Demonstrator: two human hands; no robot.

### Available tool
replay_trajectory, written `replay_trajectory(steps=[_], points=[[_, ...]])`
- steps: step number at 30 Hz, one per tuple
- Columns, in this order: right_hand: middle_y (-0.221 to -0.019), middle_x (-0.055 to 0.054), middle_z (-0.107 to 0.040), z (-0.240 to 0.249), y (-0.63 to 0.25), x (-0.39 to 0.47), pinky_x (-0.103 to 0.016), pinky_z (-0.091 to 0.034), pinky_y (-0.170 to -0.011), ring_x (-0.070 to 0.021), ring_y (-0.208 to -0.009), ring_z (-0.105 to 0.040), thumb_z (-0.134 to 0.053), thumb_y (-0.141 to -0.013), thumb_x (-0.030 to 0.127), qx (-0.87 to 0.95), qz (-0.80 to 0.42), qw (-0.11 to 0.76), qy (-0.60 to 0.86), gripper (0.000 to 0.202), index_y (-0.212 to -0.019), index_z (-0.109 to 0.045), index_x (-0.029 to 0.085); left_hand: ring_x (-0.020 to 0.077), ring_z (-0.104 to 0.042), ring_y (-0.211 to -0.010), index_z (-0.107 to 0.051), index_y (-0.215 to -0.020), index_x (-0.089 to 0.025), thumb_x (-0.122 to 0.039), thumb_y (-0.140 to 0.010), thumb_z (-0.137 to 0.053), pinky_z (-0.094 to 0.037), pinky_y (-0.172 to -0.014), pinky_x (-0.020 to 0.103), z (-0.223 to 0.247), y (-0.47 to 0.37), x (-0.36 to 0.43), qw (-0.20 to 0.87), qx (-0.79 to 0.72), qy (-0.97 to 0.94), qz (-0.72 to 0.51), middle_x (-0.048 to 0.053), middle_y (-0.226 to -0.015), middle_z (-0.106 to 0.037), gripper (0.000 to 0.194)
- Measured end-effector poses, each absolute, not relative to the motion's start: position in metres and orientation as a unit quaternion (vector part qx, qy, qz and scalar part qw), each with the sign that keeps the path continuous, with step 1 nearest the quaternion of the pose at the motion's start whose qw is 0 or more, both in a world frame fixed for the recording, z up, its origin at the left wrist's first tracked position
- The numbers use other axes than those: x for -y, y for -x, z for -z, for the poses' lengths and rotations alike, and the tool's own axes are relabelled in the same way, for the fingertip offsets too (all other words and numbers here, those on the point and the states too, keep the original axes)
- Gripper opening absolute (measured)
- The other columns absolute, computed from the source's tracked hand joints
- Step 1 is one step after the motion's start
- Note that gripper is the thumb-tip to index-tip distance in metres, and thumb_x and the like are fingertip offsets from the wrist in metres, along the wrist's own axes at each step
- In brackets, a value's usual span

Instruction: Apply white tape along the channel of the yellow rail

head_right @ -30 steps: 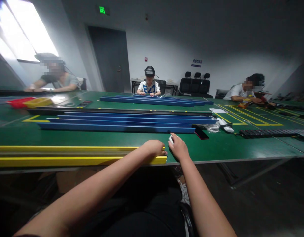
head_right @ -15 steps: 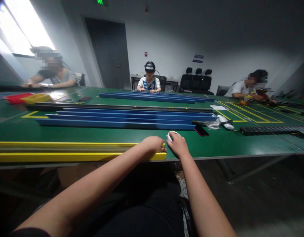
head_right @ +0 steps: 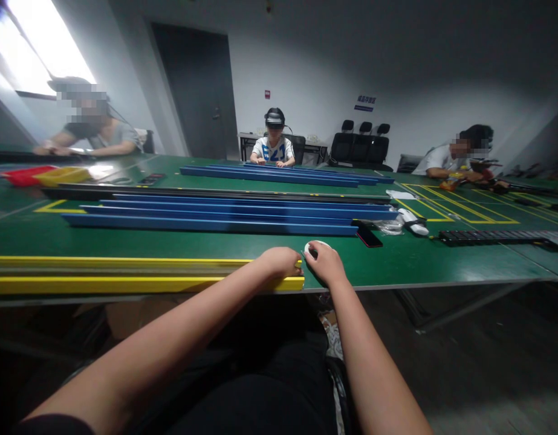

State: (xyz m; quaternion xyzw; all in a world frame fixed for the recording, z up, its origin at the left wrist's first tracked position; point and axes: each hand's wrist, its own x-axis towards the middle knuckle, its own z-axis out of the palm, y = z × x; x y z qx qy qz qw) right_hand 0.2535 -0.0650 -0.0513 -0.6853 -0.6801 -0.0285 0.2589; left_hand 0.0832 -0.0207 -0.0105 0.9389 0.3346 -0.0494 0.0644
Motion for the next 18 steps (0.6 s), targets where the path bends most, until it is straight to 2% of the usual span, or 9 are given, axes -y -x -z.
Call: replay_trajectory(steps=[10, 18], points=[[-0.109, -0.003, -0.068, 0.0533, -0.254, 0.0628, -0.03, -0.044, -0.088, -0.0183, -0.099, -0.06, -0.05, -0.087, 0.04, 0.686, 0.037, 0.259, 0.679, 0.027, -0.103, -0.067, 0.026, 0.0278, -0.067, -0.097, -0.07, -0.105, -0.02, -0.055, -0.08, -0.054, -0.052, -0.082, 0.033, 0.0128, -0.083, 0.0199, 0.062, -0.335, -0.939, 0.048, 0.015, -0.106, -0.071, 0.045], [-0.109, -0.003, -0.068, 0.0547, -0.2556, 0.0605, -0.03, -0.044, -0.086, -0.0186, -0.098, -0.06, -0.049, -0.088, 0.039, 0.685, 0.038, 0.262, 0.679, 0.026, -0.102, -0.067, 0.025, 0.0272, -0.067, -0.097, -0.071, -0.102, -0.02, -0.05, -0.081, -0.054, -0.052, -0.082, 0.033, 0.0079, -0.0819, 0.0225, 0.065, -0.326, -0.942, 0.048, 0.013, -0.105, -0.072, 0.04]])
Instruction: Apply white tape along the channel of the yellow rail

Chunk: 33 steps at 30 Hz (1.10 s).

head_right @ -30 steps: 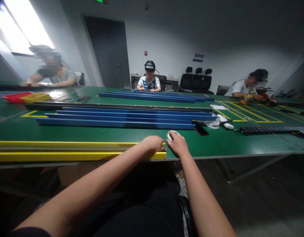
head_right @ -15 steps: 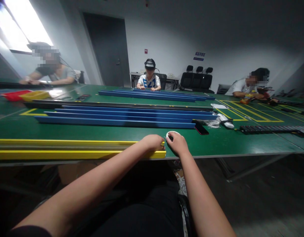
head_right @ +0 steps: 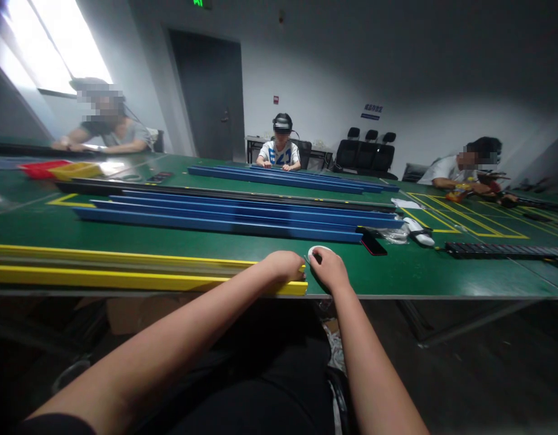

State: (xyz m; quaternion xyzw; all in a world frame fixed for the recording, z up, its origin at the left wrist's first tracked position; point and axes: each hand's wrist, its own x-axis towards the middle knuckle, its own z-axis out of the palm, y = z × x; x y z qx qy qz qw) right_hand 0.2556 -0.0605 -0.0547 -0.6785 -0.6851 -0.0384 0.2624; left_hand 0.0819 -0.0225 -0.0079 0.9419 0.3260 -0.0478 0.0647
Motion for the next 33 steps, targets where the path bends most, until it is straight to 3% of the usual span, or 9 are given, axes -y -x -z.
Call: replay_trajectory(steps=[33], points=[[-0.106, -0.003, -0.07, 0.068, -0.272, 0.049, -0.03, -0.046, -0.083, -0.02, -0.095, -0.063, -0.046, -0.088, 0.038, 0.661, -0.004, 0.304, 0.687, 0.03, -0.1, -0.07, 0.024, 0.0249, -0.067, -0.098, -0.069, -0.107, -0.021, -0.05, -0.08, -0.057, -0.052, -0.082, 0.03, 0.006, -0.075, 0.023, 0.064, -0.314, -0.946, 0.04, 0.012, -0.108, -0.072, 0.041]])
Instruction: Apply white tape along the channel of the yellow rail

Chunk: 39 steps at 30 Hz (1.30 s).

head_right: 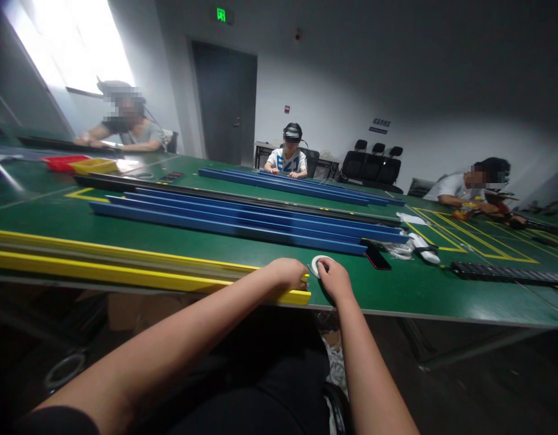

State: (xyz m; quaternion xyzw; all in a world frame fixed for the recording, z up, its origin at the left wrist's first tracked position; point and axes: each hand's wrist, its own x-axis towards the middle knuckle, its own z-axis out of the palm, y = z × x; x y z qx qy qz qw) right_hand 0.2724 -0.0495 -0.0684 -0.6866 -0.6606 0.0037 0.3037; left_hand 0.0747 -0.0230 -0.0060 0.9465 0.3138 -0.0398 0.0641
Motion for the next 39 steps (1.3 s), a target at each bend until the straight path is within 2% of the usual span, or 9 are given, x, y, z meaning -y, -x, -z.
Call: replay_trajectory(steps=[10, 16, 19, 23, 32, 39], points=[[-0.105, -0.004, -0.071, 0.0654, -0.2713, 0.051, -0.03, -0.045, -0.082, -0.0199, -0.095, -0.063, -0.045, -0.089, 0.037, 0.66, -0.007, 0.305, 0.686, 0.03, -0.099, -0.07, 0.024, 0.0253, -0.068, -0.095, -0.069, -0.104, -0.02, -0.049, -0.08, -0.057, -0.052, -0.079, 0.03, 0.0033, -0.0747, 0.0239, 0.068, -0.316, -0.946, 0.036, 0.012, -0.106, -0.072, 0.04], [-0.104, -0.003, -0.071, 0.0655, -0.2712, 0.0515, -0.029, -0.045, -0.08, -0.0195, -0.093, -0.063, -0.044, -0.089, 0.038, 0.659, -0.008, 0.304, 0.688, 0.03, -0.099, -0.07, 0.025, 0.0254, -0.067, -0.096, -0.067, -0.108, -0.022, -0.062, -0.083, -0.047, -0.052, -0.077, 0.03, 0.0055, -0.0731, 0.0217, 0.076, -0.295, -0.952, 0.02, 0.012, -0.106, -0.072, 0.051], [-0.104, -0.003, -0.071, 0.0652, -0.2715, 0.0516, -0.029, -0.045, -0.08, -0.0192, -0.093, -0.063, -0.044, -0.09, 0.038, 0.661, -0.011, 0.305, 0.685, 0.03, -0.098, -0.07, 0.024, 0.025, -0.067, -0.096, -0.067, -0.106, -0.021, -0.058, -0.089, -0.04, -0.051, -0.076, 0.031, 0.0059, -0.0738, 0.021, 0.077, -0.288, -0.954, 0.019, 0.013, -0.105, -0.072, 0.049], [-0.103, -0.003, -0.071, 0.0652, -0.2715, 0.0519, -0.028, -0.045, -0.08, -0.0188, -0.092, -0.063, -0.044, -0.089, 0.038, 0.661, -0.012, 0.308, 0.684, 0.03, -0.098, -0.07, 0.025, 0.025, -0.067, -0.097, -0.067, -0.108, -0.02, -0.051, -0.091, -0.041, -0.05, -0.078, 0.03, 0.0044, -0.0745, 0.0219, 0.077, -0.28, -0.957, 0.023, 0.013, -0.107, -0.072, 0.044], [-0.105, -0.003, -0.071, 0.065, -0.271, 0.0507, -0.029, -0.045, -0.081, -0.0191, -0.093, -0.063, -0.045, -0.089, 0.038, 0.654, -0.019, 0.308, 0.691, 0.03, -0.099, -0.07, 0.024, 0.0244, -0.066, -0.1, -0.064, -0.114, -0.022, -0.05, -0.092, -0.04, -0.049, -0.081, 0.03, 0.0039, -0.0737, 0.0232, 0.079, -0.273, -0.958, 0.024, 0.012, -0.111, -0.07, 0.043], [-0.105, -0.004, -0.071, 0.063, -0.2698, 0.052, -0.029, -0.046, -0.083, -0.0195, -0.094, -0.063, -0.045, -0.089, 0.036, 0.655, -0.015, 0.302, 0.692, 0.031, -0.1, -0.07, 0.024, 0.0257, -0.067, -0.099, -0.066, -0.11, -0.02, -0.064, -0.089, -0.033, -0.05, -0.078, 0.031, 0.0052, -0.0729, 0.0205, 0.09, -0.281, -0.955, 0.021, 0.014, -0.108, -0.071, 0.058]])
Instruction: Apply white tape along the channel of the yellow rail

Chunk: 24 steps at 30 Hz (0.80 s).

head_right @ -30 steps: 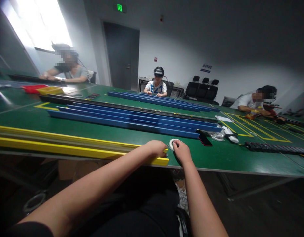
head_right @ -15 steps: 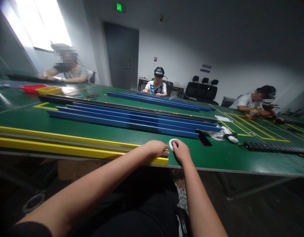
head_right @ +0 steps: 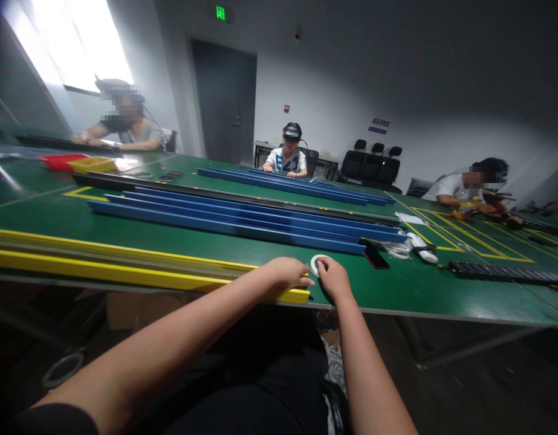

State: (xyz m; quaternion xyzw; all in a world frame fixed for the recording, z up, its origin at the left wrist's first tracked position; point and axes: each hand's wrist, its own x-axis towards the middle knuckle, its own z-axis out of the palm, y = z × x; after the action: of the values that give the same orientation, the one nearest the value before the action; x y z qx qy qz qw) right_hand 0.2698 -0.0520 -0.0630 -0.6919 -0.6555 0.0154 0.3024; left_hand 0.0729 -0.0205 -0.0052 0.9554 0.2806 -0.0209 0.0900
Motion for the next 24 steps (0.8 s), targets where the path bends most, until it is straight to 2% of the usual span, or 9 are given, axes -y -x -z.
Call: replay_trajectory(steps=[4, 10, 16, 24], points=[[-0.105, -0.004, -0.071, 0.0624, -0.2692, 0.0526, -0.029, -0.046, -0.083, -0.019, -0.094, -0.063, -0.045, -0.089, 0.036, 0.654, -0.014, 0.3, 0.694, 0.03, -0.099, -0.07, 0.024, 0.025, -0.067, -0.098, -0.067, -0.107, -0.02, -0.062, -0.092, -0.028, -0.05, -0.079, 0.031, 0.0039, -0.073, 0.0216, 0.097, -0.282, -0.955, 0.014, 0.013, -0.108, -0.071, 0.059], [-0.103, -0.005, -0.071, 0.0627, -0.2696, 0.053, -0.029, -0.046, -0.082, -0.019, -0.093, -0.063, -0.043, -0.09, 0.039, 0.657, -0.011, 0.305, 0.689, 0.032, -0.099, -0.07, 0.023, 0.0232, -0.067, -0.098, -0.067, -0.11, -0.022, -0.055, -0.093, -0.032, -0.049, -0.081, 0.03, 0.0019, -0.0732, 0.0251, 0.093, -0.288, -0.953, 0.014, 0.012, -0.108, -0.072, 0.051], [-0.103, -0.004, -0.071, 0.063, -0.2699, 0.0533, -0.029, -0.045, -0.082, -0.019, -0.093, -0.063, -0.043, -0.09, 0.038, 0.658, -0.011, 0.305, 0.689, 0.031, -0.099, -0.07, 0.024, 0.0252, -0.067, -0.097, -0.068, -0.106, -0.021, -0.06, -0.091, -0.031, -0.05, -0.078, 0.032, 0.0038, -0.0732, 0.0242, 0.09, -0.303, -0.949, 0.007, 0.013, -0.106, -0.072, 0.056], [-0.105, -0.004, -0.071, 0.0624, -0.2693, 0.0528, -0.029, -0.045, -0.083, -0.019, -0.094, -0.063, -0.044, -0.089, 0.035, 0.656, -0.013, 0.307, 0.689, 0.029, -0.099, -0.07, 0.025, 0.0242, -0.067, -0.098, -0.068, -0.104, -0.02, -0.051, -0.093, -0.033, -0.05, -0.081, 0.032, 0.0071, -0.0763, 0.0228, 0.086, -0.301, -0.95, 0.006, 0.013, -0.107, -0.071, 0.048]])
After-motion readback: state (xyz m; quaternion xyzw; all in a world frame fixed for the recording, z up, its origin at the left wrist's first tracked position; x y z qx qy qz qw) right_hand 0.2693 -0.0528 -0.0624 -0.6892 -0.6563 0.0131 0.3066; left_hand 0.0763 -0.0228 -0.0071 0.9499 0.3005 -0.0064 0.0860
